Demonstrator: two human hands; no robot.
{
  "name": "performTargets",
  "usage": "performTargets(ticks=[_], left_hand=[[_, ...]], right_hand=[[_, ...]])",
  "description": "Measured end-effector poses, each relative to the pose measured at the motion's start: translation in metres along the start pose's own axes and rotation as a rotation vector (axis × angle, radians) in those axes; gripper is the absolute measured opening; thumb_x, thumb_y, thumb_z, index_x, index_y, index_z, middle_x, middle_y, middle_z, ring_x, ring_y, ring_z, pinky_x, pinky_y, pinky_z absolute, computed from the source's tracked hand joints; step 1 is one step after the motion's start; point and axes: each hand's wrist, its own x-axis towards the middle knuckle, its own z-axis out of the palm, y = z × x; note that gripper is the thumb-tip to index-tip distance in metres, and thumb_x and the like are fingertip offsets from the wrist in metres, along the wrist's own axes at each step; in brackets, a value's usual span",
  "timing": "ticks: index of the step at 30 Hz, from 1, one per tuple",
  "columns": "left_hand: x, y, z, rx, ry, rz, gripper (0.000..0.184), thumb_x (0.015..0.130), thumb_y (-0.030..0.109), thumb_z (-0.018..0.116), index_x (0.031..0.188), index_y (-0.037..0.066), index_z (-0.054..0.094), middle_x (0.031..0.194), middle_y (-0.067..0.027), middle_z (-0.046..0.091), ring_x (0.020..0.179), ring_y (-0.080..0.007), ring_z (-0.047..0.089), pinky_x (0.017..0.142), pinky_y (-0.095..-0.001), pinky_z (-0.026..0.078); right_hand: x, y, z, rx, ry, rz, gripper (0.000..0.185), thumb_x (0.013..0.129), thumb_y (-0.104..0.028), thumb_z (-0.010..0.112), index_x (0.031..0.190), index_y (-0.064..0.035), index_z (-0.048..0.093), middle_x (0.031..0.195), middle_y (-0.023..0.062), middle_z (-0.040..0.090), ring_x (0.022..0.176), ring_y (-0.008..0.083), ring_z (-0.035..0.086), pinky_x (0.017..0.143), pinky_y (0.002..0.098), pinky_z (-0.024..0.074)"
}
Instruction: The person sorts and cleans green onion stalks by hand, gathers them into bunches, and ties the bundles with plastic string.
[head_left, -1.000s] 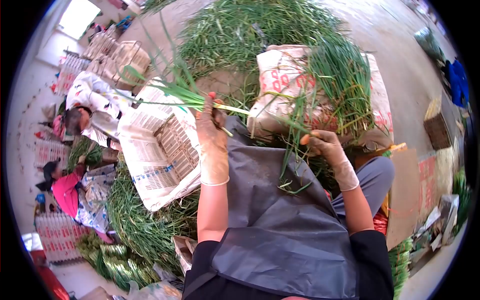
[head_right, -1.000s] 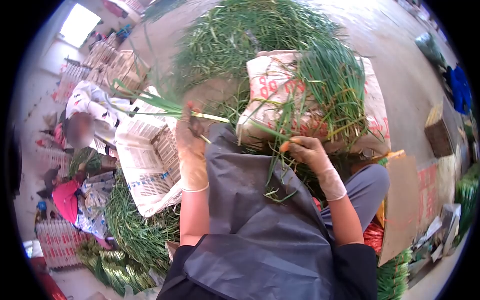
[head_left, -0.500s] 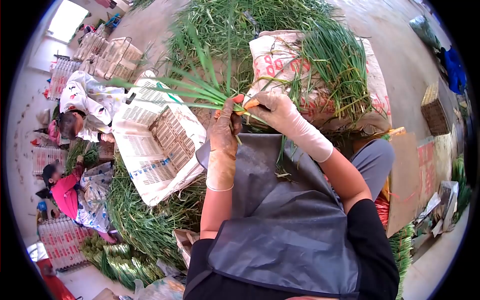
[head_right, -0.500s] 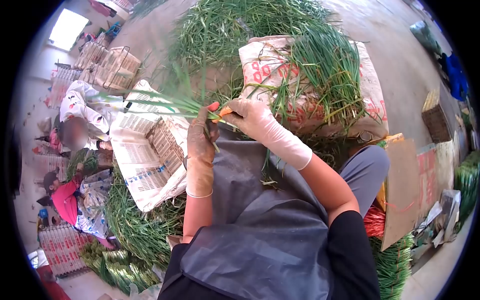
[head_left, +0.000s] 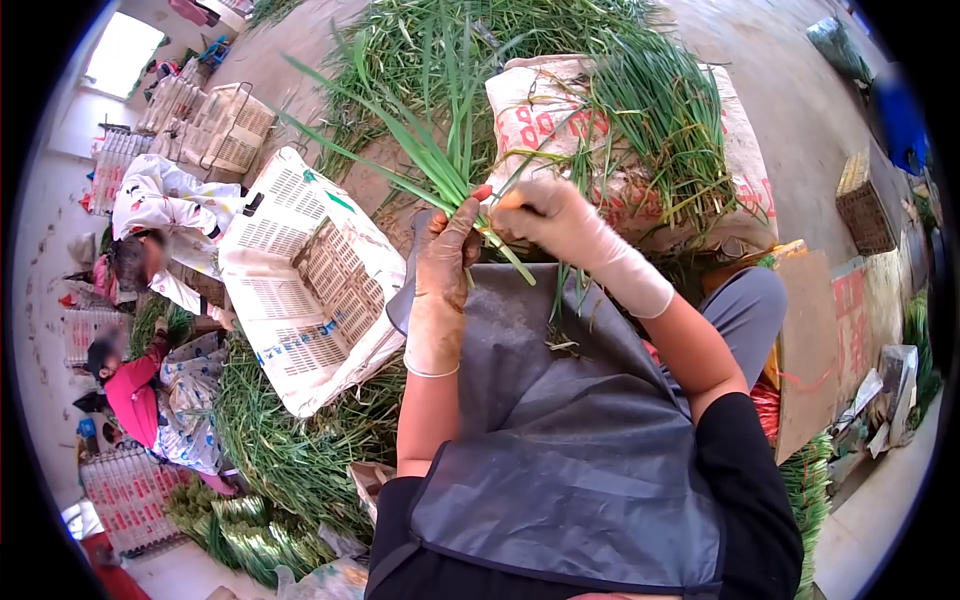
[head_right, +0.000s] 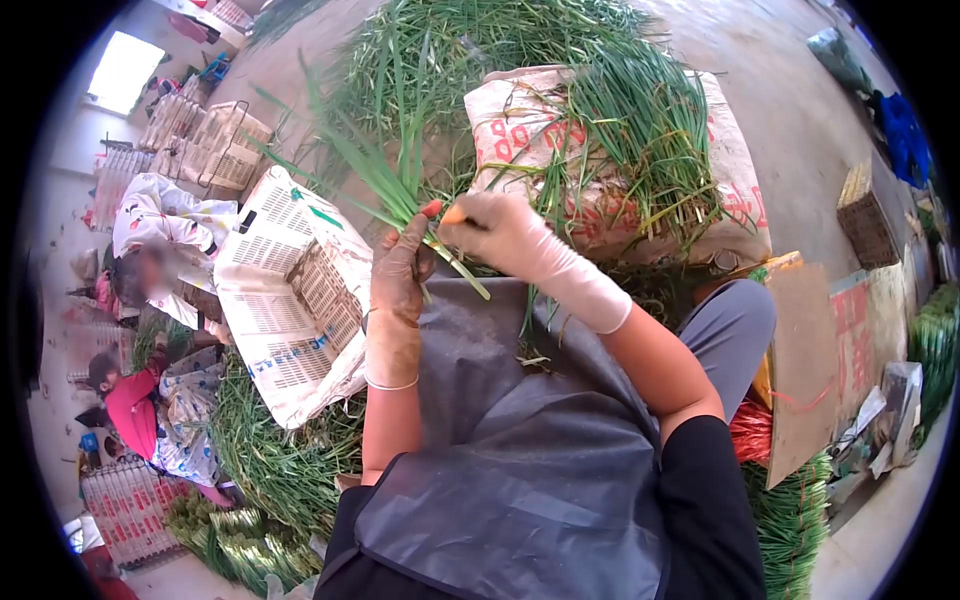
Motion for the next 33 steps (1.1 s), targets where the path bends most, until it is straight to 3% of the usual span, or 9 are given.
performTargets(ticks=[4, 9, 13, 17, 25, 27, 28, 29, 33], left_hand=[[0.003, 0.004, -0.010, 0.066, 0.036, 0.011, 0.015, 0.083, 0.013, 0.062, 0.096, 0.007, 0.066, 0.057, 0.0112, 0.042, 0.045, 0.0005, 0.028, 0.040, -0.0176, 0.016], [-0.001, -0.001, 0.009, 0.152, 0.102, 0.043, 0.017, 0.081, 0.014, 0.064, 0.097, 0.008, 0.066, 0.057, 0.0111, 0.043, 0.046, 0.0010, 0.028, 0.042, -0.0170, 0.016], [0.000, -0.005, 0.016, 0.137, 0.112, 0.052, 0.018, 0.082, 0.016, 0.063, 0.098, 0.008, 0.066, 0.058, 0.0111, 0.042, 0.048, 0.0010, 0.029, 0.044, -0.0169, 0.018], [0.001, 0.005, 0.003, -0.093, -0.143, -0.060, 0.019, 0.083, 0.017, 0.060, 0.097, 0.004, 0.064, 0.061, 0.0059, 0.048, 0.046, -0.0028, 0.035, 0.043, -0.0167, 0.024], [0.024, -0.015, -0.007, -0.065, 0.036, -0.114, 0.005, 0.077, 0.007, 0.066, 0.078, 0.007, 0.060, 0.058, 0.0034, 0.052, 0.040, -0.0036, 0.036, 0.037, -0.0181, 0.023], [0.025, -0.014, -0.005, -0.067, 0.083, -0.084, 0.007, 0.077, 0.007, 0.066, 0.076, 0.008, 0.059, 0.057, 0.0034, 0.052, 0.039, -0.0034, 0.035, 0.036, -0.0180, 0.022], [0.025, -0.015, -0.005, -0.070, 0.130, -0.056, 0.009, 0.077, 0.008, 0.066, 0.075, 0.009, 0.058, 0.057, 0.0033, 0.052, 0.038, -0.0032, 0.035, 0.036, -0.0180, 0.022], [0.024, -0.017, -0.006, -0.071, 0.130, -0.063, 0.009, 0.077, 0.008, 0.066, 0.075, 0.009, 0.058, 0.057, 0.0033, 0.052, 0.038, -0.0032, 0.035, 0.036, -0.0180, 0.022], [0.022, -0.027, 0.004, -0.069, 0.121, -0.042, 0.008, 0.077, 0.008, 0.067, 0.078, 0.009, 0.059, 0.057, 0.0029, 0.052, 0.039, -0.0025, 0.036, 0.036, -0.0169, 0.022]], right_hand=[[-0.012, -0.007, -0.047, 0.607, 0.041, 0.311, 0.017, 0.084, -0.018, 0.059, 0.086, -0.0012, 0.060, 0.070, 0.0003, 0.056, 0.065, 0.0115, 0.053, 0.062, 0.0267, 0.0442], [-0.018, 0.000, -0.006, -0.423, 0.066, -0.035, 0.019, 0.080, -0.018, 0.061, 0.093, -0.0050, 0.057, 0.078, 0.0088, 0.059, 0.073, 0.0223, 0.059, 0.067, 0.0318, 0.0465], [-0.003, 0.003, 0.003, -0.635, -0.006, -0.130, 0.021, 0.077, -0.018, 0.065, 0.091, -0.0055, 0.057, 0.080, 0.0117, 0.060, 0.073, 0.0277, 0.059, 0.063, 0.0349, 0.0464], [-0.003, -0.011, -0.009, -0.272, -0.040, -0.135, 0.013, 0.077, -0.011, 0.063, 0.085, -0.0016, 0.057, 0.073, 0.0116, 0.056, 0.064, 0.0176, 0.055, 0.060, 0.0300, 0.0438], [-0.021, -0.030, -0.061, 0.703, -0.302, -0.015, 0.012, 0.080, -0.013, 0.060, 0.082, -0.0012, 0.062, 0.075, 0.0045, 0.060, 0.065, 0.0096, 0.054, 0.059, 0.0231, 0.0422], [-0.030, -0.039, -0.080, 0.425, -0.379, 0.437, 0.020, 0.081, -0.020, 0.061, 0.087, -0.0012, 0.064, 0.076, 0.0042, 0.061, 0.069, 0.0120, 0.057, 0.063, 0.0263, 0.0450], [-0.032, -0.020, -0.066, 0.043, -0.287, 0.261, 0.031, 0.082, -0.028, 0.059, 0.095, -0.0007, 0.062, 0.081, 0.0090, 0.063, 0.076, 0.0228, 0.061, 0.069, 0.0335, 0.0472], [-0.034, 0.007, -0.060, -0.919, -0.250, 0.323, 0.035, 0.082, -0.033, 0.060, 0.102, -0.0048, 0.060, 0.088, 0.0123, 0.063, 0.080, 0.0253, 0.061, 0.069, 0.0337, 0.0477], [-0.032, 0.001, -0.007, -0.547, 0.155, -0.040, 0.033, 0.081, -0.033, 0.058, 0.101, -0.0065, 0.056, 0.075, 0.0147, 0.060, 0.071, 0.0307, 0.060, 0.061, 0.0366, 0.0475]])
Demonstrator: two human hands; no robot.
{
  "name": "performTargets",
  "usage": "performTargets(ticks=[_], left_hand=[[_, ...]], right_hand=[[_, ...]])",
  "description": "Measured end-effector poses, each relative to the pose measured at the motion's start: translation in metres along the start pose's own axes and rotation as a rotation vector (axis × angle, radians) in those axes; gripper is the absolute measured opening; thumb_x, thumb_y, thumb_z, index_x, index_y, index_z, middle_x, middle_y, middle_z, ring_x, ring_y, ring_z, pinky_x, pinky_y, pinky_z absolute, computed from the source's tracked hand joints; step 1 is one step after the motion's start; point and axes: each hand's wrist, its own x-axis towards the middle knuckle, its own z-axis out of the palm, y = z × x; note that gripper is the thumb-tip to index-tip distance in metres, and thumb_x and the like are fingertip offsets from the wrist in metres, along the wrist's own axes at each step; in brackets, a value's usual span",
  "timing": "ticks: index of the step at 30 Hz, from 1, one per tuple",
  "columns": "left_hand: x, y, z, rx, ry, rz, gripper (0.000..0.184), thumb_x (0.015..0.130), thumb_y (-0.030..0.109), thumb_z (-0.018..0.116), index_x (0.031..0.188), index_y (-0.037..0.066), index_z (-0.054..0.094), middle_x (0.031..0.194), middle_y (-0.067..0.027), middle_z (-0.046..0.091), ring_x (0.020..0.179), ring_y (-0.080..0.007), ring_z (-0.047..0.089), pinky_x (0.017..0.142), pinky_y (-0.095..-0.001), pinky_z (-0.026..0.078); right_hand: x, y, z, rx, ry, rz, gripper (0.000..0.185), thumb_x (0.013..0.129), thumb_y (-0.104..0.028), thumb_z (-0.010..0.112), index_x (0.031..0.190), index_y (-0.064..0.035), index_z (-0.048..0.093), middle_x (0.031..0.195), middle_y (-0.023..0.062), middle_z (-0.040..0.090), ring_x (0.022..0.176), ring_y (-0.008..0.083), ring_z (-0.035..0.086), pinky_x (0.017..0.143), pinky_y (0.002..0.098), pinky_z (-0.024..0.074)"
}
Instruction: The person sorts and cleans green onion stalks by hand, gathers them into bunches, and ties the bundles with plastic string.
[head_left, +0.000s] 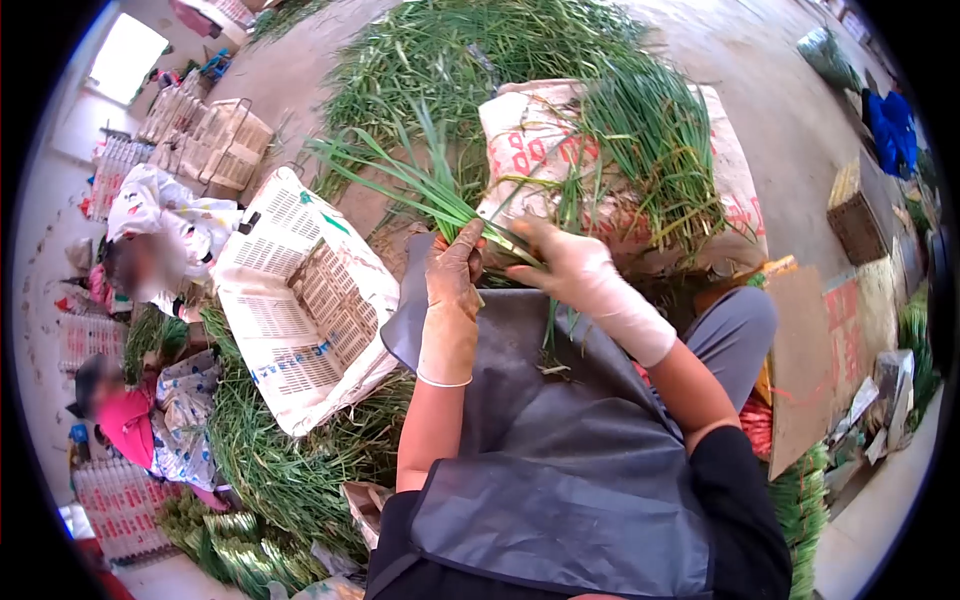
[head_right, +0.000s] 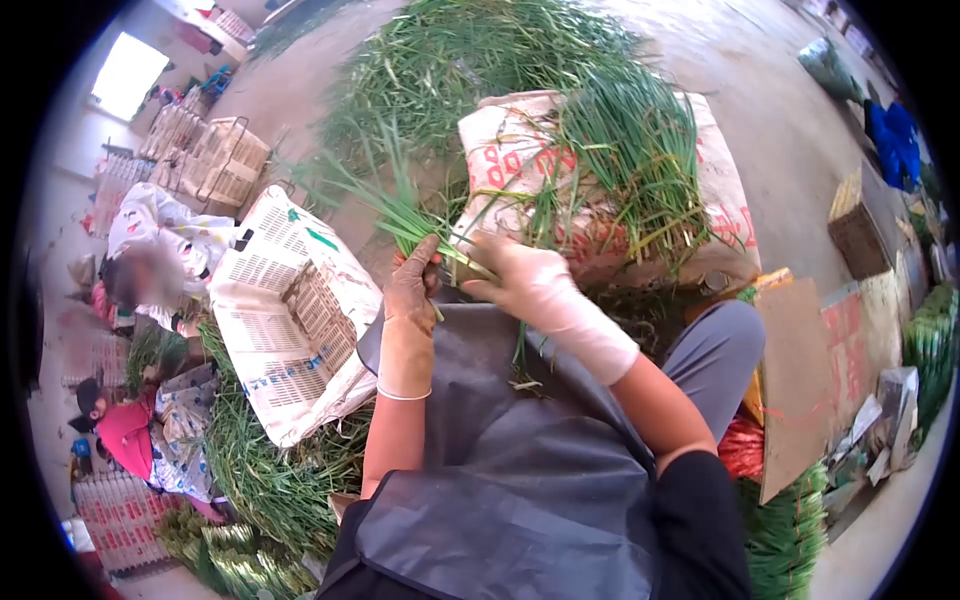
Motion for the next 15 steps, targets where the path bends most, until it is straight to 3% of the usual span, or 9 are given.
performTargets(ticks=[2, 4, 7, 8, 10, 12, 14, 15], left_hand=[[-0.007, -0.005, 0.013, 0.103, 0.115, -0.041, 0.008, 0.077, 0.010, 0.067, 0.080, 0.007, 0.059, 0.057, 0.0035, 0.050, 0.040, -0.0026, 0.035, 0.037, -0.0168, 0.022], [-0.010, -0.007, 0.009, 0.186, 0.053, -0.038, 0.011, 0.078, 0.014, 0.067, 0.082, 0.006, 0.060, 0.058, 0.0040, 0.049, 0.040, -0.0022, 0.033, 0.037, -0.0169, 0.021], [-0.017, -0.009, 0.003, 0.184, 0.032, -0.103, 0.015, 0.080, 0.021, 0.066, 0.084, 0.008, 0.061, 0.061, 0.0052, 0.050, 0.044, -0.0011, 0.034, 0.040, -0.0155, 0.023], [-0.015, -0.009, 0.001, 0.185, 0.031, -0.114, 0.015, 0.080, 0.021, 0.066, 0.084, 0.008, 0.061, 0.061, 0.0052, 0.050, 0.044, -0.0011, 0.034, 0.040, -0.0155, 0.023], [-0.003, 0.001, -0.012, 0.216, 0.226, 0.122, 0.013, 0.082, 0.022, 0.064, 0.084, 0.009, 0.060, 0.064, 0.0049, 0.053, 0.048, -0.0011, 0.037, 0.041, -0.0142, 0.024], [0.017, 0.010, -0.042, 0.123, 0.285, 0.279, 0.014, 0.084, 0.024, 0.061, 0.083, 0.010, 0.059, 0.067, 0.0043, 0.055, 0.054, -0.0015, 0.041, 0.046, -0.0150, 0.030], [0.018, 0.027, -0.039, -0.005, 0.299, 0.393, 0.020, 0.088, 0.026, 0.055, 0.087, 0.006, 0.057, 0.078, -0.0037, 0.057, 0.066, -0.0130, 0.050, 0.059, -0.0272, 0.043], [0.018, 0.030, -0.034, -0.057, 0.264, 0.383, 0.023, 0.089, 0.028, 0.053, 0.091, 0.006, 0.056, 0.075, -0.0029, 0.054, 0.064, -0.0130, 0.049, 0.059, -0.0281, 0.042]], right_hand=[[0.009, 0.001, 0.025, -0.271, -0.154, 0.052, 0.024, 0.082, -0.029, 0.057, 0.093, -0.0072, 0.056, 0.065, 0.0125, 0.058, 0.062, 0.0316, 0.059, 0.053, 0.0389, 0.0456], [0.006, 0.003, 0.023, -0.167, -0.016, -0.101, 0.020, 0.081, -0.026, 0.059, 0.083, -0.0070, 0.057, 0.061, 0.0114, 0.056, 0.059, 0.0300, 0.058, 0.049, 0.0383, 0.0445], [-0.001, 0.013, 0.013, -0.060, -0.101, -0.126, 0.017, 0.081, -0.023, 0.060, 0.081, -0.0057, 0.058, 0.063, 0.0126, 0.057, 0.058, 0.0266, 0.060, 0.050, 0.0345, 0.0459], [-0.008, 0.018, 0.013, 0.066, -0.032, -0.053, 0.016, 0.081, -0.021, 0.061, 0.081, -0.0051, 0.059, 0.066, 0.0127, 0.059, 0.059, 0.0249, 0.061, 0.052, 0.0326, 0.0466], [-0.022, 0.049, 0.019, 0.167, 0.104, 0.209, 0.010, 0.083, -0.014, 0.060, 0.084, -0.0043, 0.062, 0.074, 0.0107, 0.065, 0.067, 0.0209, 0.064, 0.059, 0.0269, 0.0482], [-0.028, 0.114, 0.028, 0.129, 0.204, 0.573, 0.029, 0.084, -0.033, 0.056, 0.099, -0.0076, 0.059, 0.077, 0.0149, 0.063, 0.074, 0.0292, 0.063, 0.063, 0.0364, 0.0485], [-0.011, 0.121, 0.012, -0.233, 0.145, 0.809, 0.052, 0.080, -0.046, 0.057, 0.112, -0.0048, 0.051, 0.087, 0.0167, 0.063, 0.081, 0.0306, 0.063, 0.067, 0.0383, 0.0487], [-0.017, 0.157, 0.050, -0.583, 0.284, 0.689, 0.070, 0.076, -0.055, 0.057, 0.120, -0.0024, 0.042, 0.095, 0.0178, 0.062, 0.085, 0.0327, 0.061, 0.069, 0.0398, 0.0492]])
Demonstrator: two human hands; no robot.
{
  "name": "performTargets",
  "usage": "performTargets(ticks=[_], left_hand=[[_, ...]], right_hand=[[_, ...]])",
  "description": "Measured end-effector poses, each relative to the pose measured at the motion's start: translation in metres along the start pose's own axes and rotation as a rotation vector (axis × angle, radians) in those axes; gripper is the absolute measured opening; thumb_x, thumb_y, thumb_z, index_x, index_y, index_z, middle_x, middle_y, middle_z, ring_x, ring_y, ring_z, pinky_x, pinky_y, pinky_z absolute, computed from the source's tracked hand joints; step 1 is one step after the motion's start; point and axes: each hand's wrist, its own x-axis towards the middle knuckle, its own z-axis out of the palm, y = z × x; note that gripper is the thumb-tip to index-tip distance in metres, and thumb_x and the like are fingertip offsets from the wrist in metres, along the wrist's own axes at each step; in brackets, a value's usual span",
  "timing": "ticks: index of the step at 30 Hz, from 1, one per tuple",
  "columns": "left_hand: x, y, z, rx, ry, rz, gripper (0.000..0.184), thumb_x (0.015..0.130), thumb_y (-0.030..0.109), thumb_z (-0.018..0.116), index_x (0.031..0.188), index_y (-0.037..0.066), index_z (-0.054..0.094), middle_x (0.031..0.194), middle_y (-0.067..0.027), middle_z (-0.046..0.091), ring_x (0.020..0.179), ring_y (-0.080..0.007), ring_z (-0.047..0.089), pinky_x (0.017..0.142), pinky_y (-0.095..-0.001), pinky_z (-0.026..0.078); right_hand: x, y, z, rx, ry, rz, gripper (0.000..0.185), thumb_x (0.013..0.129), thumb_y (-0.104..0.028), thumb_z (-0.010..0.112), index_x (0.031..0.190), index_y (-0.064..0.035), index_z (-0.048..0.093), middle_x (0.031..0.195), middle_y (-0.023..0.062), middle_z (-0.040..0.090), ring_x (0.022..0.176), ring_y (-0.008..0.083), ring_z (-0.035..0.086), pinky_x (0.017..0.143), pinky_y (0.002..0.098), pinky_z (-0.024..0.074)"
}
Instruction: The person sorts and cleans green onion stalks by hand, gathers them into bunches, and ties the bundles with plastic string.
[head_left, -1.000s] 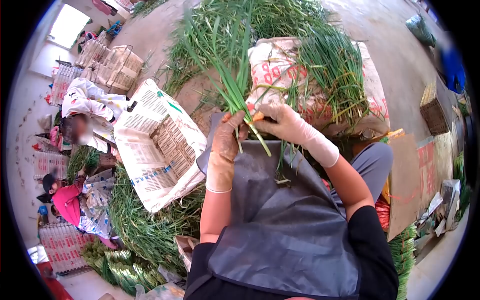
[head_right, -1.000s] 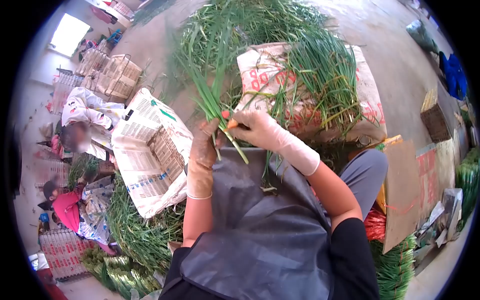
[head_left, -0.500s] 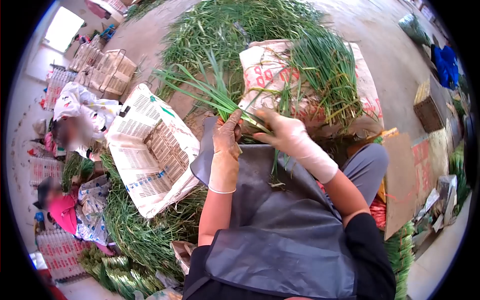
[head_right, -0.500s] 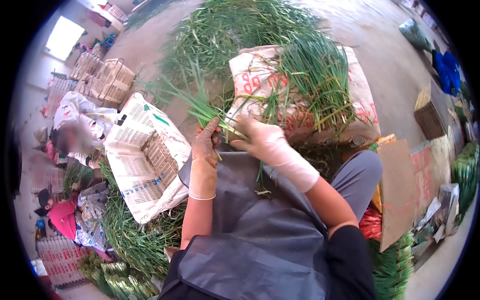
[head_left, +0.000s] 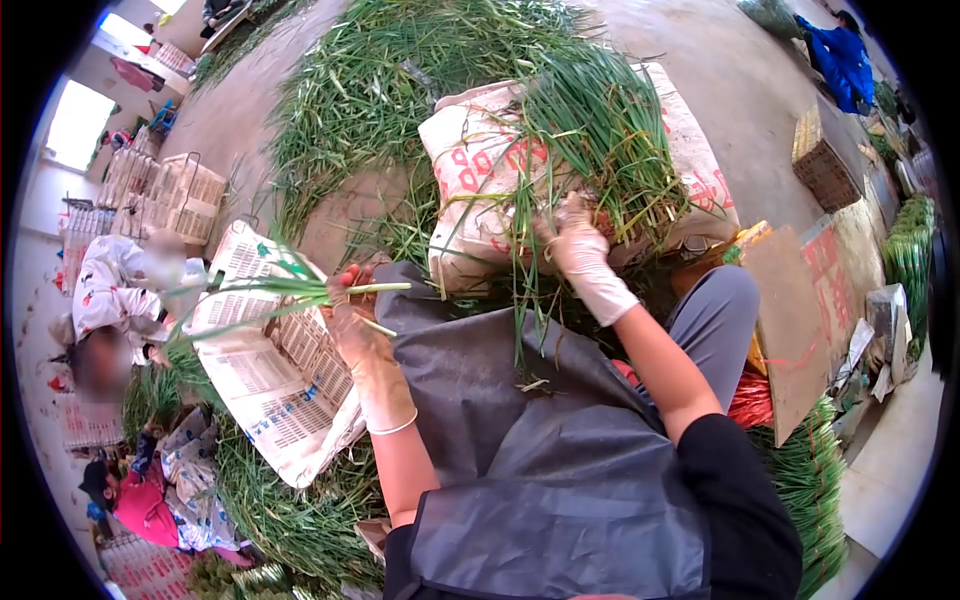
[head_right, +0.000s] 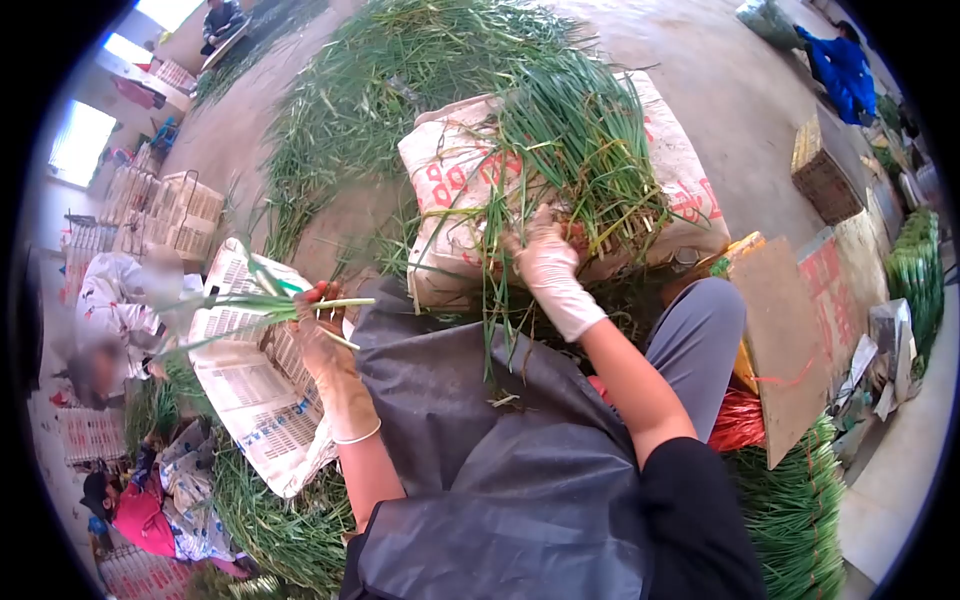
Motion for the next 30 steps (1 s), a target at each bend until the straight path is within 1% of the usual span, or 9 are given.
performTargets(ticks=[4, 5, 6, 9, 13, 15, 22, 25, 30], left_hand=[[-0.013, -0.012, 0.009, -0.105, -0.106, -0.145, 0.029, 0.092, 0.032, 0.046, 0.101, 0.005, 0.052, 0.064, 0.0000, 0.042, 0.055, -0.0099, 0.040, 0.052, -0.0243, 0.037], [-0.013, -0.016, 0.008, -0.102, -0.127, -0.164, 0.029, 0.092, 0.032, 0.046, 0.101, 0.005, 0.052, 0.064, 0.0000, 0.042, 0.055, -0.0099, 0.040, 0.052, -0.0243, 0.037], [-0.010, -0.021, 0.002, -0.138, -0.234, -0.289, 0.029, 0.092, 0.031, 0.045, 0.102, 0.004, 0.051, 0.062, 0.0007, 0.037, 0.052, -0.0088, 0.035, 0.049, -0.0226, 0.033], [-0.007, -0.028, 0.001, -0.153, -0.362, -0.504, 0.029, 0.094, 0.026, 0.042, 0.108, 0.002, 0.049, 0.062, 0.0013, 0.033, 0.049, -0.0065, 0.029, 0.043, -0.0197, 0.025], [-0.022, -0.027, 0.012, -0.263, -0.401, -0.685, 0.027, 0.093, 0.018, 0.043, 0.113, 0.000, 0.047, 0.066, 0.0003, 0.037, 0.050, -0.0058, 0.031, 0.042, -0.0191, 0.026], [-0.038, -0.020, 0.038, -0.244, -0.423, -0.688, 0.026, 0.093, 0.018, 0.044, 0.113, 0.002, 0.048, 0.067, -0.0010, 0.040, 0.049, -0.0056, 0.032, 0.040, -0.0185, 0.027], [-0.056, -0.045, 0.062, -0.250, -0.423, -0.703, 0.023, 0.090, 0.020, 0.050, 0.107, 0.005, 0.052, 0.056, 0.0024, 0.038, 0.039, -0.0048, 0.026, 0.034, -0.0192, 0.021], [-0.058, -0.062, 0.062, -0.207, -0.269, -0.783, 0.025, 0.084, 0.016, 0.060, 0.106, 0.005, 0.054, 0.059, 0.0020, 0.043, 0.039, -0.0040, 0.027, 0.034, -0.0193, 0.021], [-0.078, -0.092, 0.062, 0.022, -0.326, -0.857, 0.025, 0.081, 0.018, 0.065, 0.103, 0.008, 0.059, 0.072, -0.0012, 0.057, 0.041, -0.0051, 0.032, 0.038, -0.0207, 0.025]], right_hand=[[-0.027, -0.076, 0.039, -0.141, -0.250, -0.385, 0.017, 0.077, -0.009, 0.053, 0.091, -0.0019, 0.058, 0.071, 0.0099, 0.061, 0.059, 0.0247, 0.062, 0.046, 0.0392, 0.0487], [-0.036, -0.097, 0.048, -0.380, -0.474, -0.575, 0.015, 0.075, -0.009, 0.054, 0.087, -0.0011, 0.059, 0.070, 0.0091, 0.062, 0.061, 0.0225, 0.063, 0.045, 0.0395, 0.0484], [-0.045, -0.101, 0.050, 0.103, -0.453, -0.590, 0.017, 0.082, -0.017, 0.048, 0.092, -0.0083, 0.059, 0.079, 0.0149, 0.063, 0.068, 0.0308, 0.062, 0.058, 0.0410, 0.0496], [-0.039, -0.091, -0.013, 0.263, -0.722, -0.506, 0.021, 0.077, -0.025, 0.053, 0.085, -0.0061, 0.059, 0.081, 0.0168, 0.062, 0.073, 0.0315, 0.062, 0.064, 0.0417, 0.0495], [0.011, -0.003, -0.052, -0.133, 0.237, -0.161, 0.017, 0.077, -0.021, 0.055, 0.088, -0.0084, 0.057, 0.074, 0.0098, 0.056, 0.072, 0.0275, 0.060, 0.065, 0.0366, 0.0493], [0.032, 0.053, -0.028, -0.419, 0.094, 0.110, 0.017, 0.079, -0.018, 0.053, 0.091, -0.0061, 0.055, 0.079, 0.0103, 0.058, 0.072, 0.0276, 0.061, 0.064, 0.0367, 0.0496], [0.031, 0.022, -0.089, 0.262, -0.105, -0.025, 0.022, 0.078, -0.020, 0.060, 0.095, -0.0057, 0.059, 0.082, 0.0160, 0.062, 0.074, 0.0293, 0.060, 0.064, 0.0333, 0.0463], [0.026, 0.029, -0.079, 0.944, -0.662, 0.289, 0.017, 0.080, -0.017, 0.062, 0.086, -0.0018, 0.059, 0.075, 0.0046, 0.061, 0.063, 0.0123, 0.054, 0.061, 0.0261, 0.0439], [-0.006, 0.018, -0.075, 1.098, -0.537, 0.171, 0.016, 0.081, -0.016, 0.062, 0.082, -0.0009, 0.057, 0.070, 0.0003, 0.056, 0.063, 0.0074, 0.047, 0.058, 0.0226, 0.0396]])
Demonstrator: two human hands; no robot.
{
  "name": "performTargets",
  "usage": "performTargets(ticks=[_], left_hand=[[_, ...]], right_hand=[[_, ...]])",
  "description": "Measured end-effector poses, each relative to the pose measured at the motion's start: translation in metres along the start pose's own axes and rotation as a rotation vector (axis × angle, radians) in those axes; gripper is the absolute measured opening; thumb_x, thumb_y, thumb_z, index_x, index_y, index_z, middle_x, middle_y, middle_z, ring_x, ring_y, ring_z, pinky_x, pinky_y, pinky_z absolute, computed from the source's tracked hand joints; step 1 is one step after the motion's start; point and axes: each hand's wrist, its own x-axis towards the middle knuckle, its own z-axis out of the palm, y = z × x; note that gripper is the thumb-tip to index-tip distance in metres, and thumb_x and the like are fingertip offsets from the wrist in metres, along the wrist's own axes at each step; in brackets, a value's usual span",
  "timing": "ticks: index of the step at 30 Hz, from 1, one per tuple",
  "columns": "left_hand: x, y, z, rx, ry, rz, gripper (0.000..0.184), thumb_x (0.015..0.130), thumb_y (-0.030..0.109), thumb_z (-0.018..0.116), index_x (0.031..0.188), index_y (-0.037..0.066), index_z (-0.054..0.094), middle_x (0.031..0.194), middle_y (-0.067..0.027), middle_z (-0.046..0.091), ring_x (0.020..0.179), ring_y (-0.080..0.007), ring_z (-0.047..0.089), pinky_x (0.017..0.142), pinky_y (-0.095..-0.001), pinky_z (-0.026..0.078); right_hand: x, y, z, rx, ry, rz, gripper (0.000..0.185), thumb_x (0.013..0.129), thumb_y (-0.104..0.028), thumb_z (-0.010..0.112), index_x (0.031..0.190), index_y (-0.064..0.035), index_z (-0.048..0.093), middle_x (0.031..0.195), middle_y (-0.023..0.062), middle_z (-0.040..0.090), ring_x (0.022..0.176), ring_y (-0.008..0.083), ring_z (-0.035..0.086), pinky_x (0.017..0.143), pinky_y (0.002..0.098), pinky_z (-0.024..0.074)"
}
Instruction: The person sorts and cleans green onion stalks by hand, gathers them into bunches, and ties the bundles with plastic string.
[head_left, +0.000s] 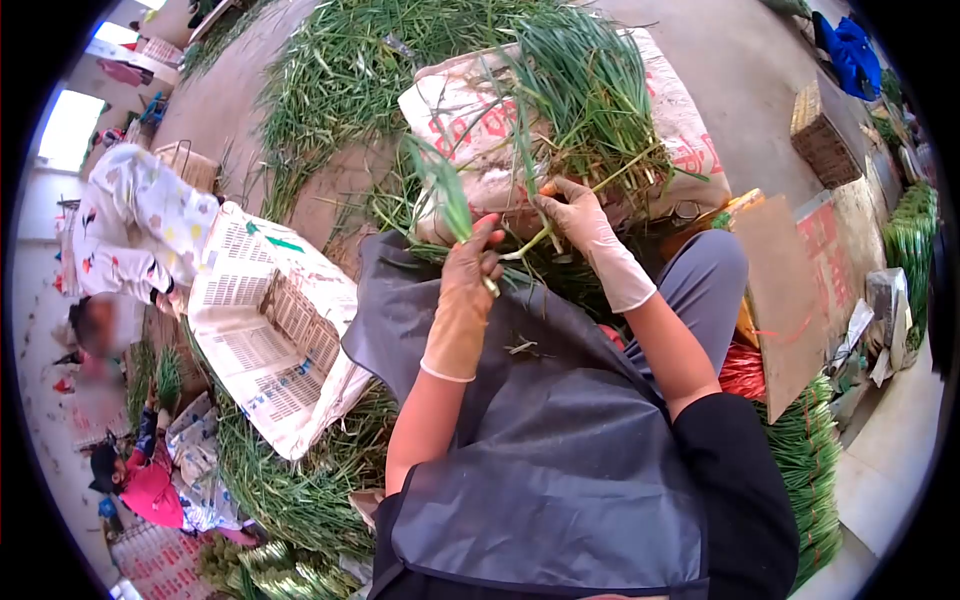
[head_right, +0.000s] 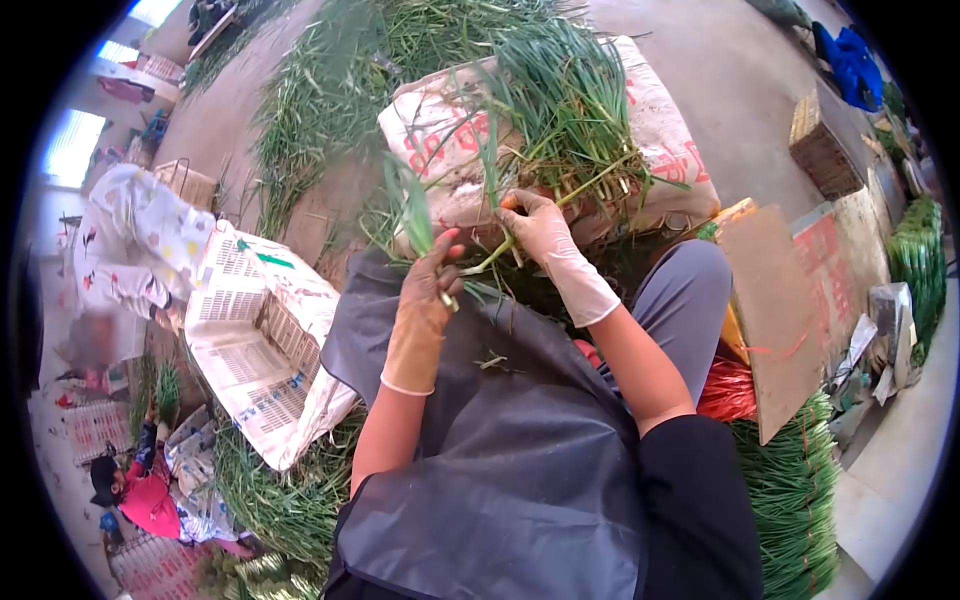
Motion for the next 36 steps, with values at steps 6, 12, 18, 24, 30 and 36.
performTargets(ticks=[6, 12, 18, 24, 30, 36], left_hand=[[0.013, -0.015, 0.012, 0.105, -0.031, -0.023, 0.018, 0.079, 0.017, 0.066, 0.093, 0.009, 0.058, 0.068, 0.0015, 0.055, 0.042, -0.0036, 0.038, 0.037, -0.0180, 0.029], [0.017, -0.003, -0.008, 0.061, -0.058, -0.037, 0.013, 0.079, 0.017, 0.067, 0.086, 0.009, 0.061, 0.065, 0.0031, 0.053, 0.044, -0.0051, 0.041, 0.037, -0.0171, 0.031], [0.010, 0.052, -0.045, 0.002, -0.095, -0.047, 0.022, 0.085, 0.022, 0.058, 0.096, 0.003, 0.058, 0.068, -0.0019, 0.058, 0.049, -0.0064, 0.046, 0.039, -0.0205, 0.035], [-0.032, 0.031, -0.045, 0.180, -0.151, -0.106, 0.022, 0.085, 0.020, 0.059, 0.101, 0.006, 0.054, 0.070, -0.0044, 0.059, 0.060, -0.0128, 0.058, 0.051, -0.0243, 0.047], [-0.065, 0.026, -0.054, 0.244, -0.028, -0.140, 0.022, 0.084, 0.011, 0.059, 0.102, 0.009, 0.048, 0.080, -0.0107, 0.061, 0.058, -0.0178, 0.058, 0.051, -0.0271, 0.049], [-0.076, 0.047, -0.102, 0.138, -0.126, -0.136, 0.019, 0.089, 0.015, 0.050, 0.105, 0.005, 0.049, 0.067, -0.0017, 0.052, 0.042, -0.0077, 0.041, 0.038, -0.0173, 0.032]], right_hand=[[-0.030, 0.007, 0.013, 0.156, -0.168, 0.018, 0.014, 0.084, -0.016, 0.060, 0.082, -0.0027, 0.056, 0.073, -0.0022, 0.054, 0.069, 0.0052, 0.046, 0.063, 0.0206, 0.0401], [-0.040, -0.005, 0.011, -0.010, -0.235, -0.185, 0.016, 0.087, -0.016, 0.057, 0.079, -0.0029, 0.055, 0.076, -0.0030, 0.051, 0.073, 0.0059, 0.045, 0.068, 0.0215, 0.0387], [-0.030, 0.022, -0.012, -1.160, -0.379, 0.049, 0.027, 0.079, -0.028, 0.061, 0.091, -0.0037, 0.058, 0.090, 0.0110, 0.060, 0.083, 0.0249, 0.059, 0.070, 0.0352, 0.0459], [-0.043, -0.027, 0.037, -0.758, -0.088, -0.338, 0.062, 0.074, -0.025, 0.064, 0.129, -0.0133, 0.039, 0.118, 0.0189, 0.050, 0.103, 0.0320, 0.054, 0.086, 0.0372, 0.0442], [0.010, -0.020, 0.057, -1.120, -0.226, -0.435, 0.037, 0.070, -0.015, 0.064, 0.107, -0.0202, 0.060, 0.091, 0.0075, 0.064, 0.084, 0.0257, 0.062, 0.073, 0.0355, 0.0496], [0.085, -0.063, -0.006, -1.228, 0.018, -0.212, 0.036, 0.091, -0.011, 0.036, 0.117, -0.0260, 0.055, 0.096, 0.0069, 0.065, 0.070, 0.0201, 0.065, 0.062, 0.0360, 0.0516]])
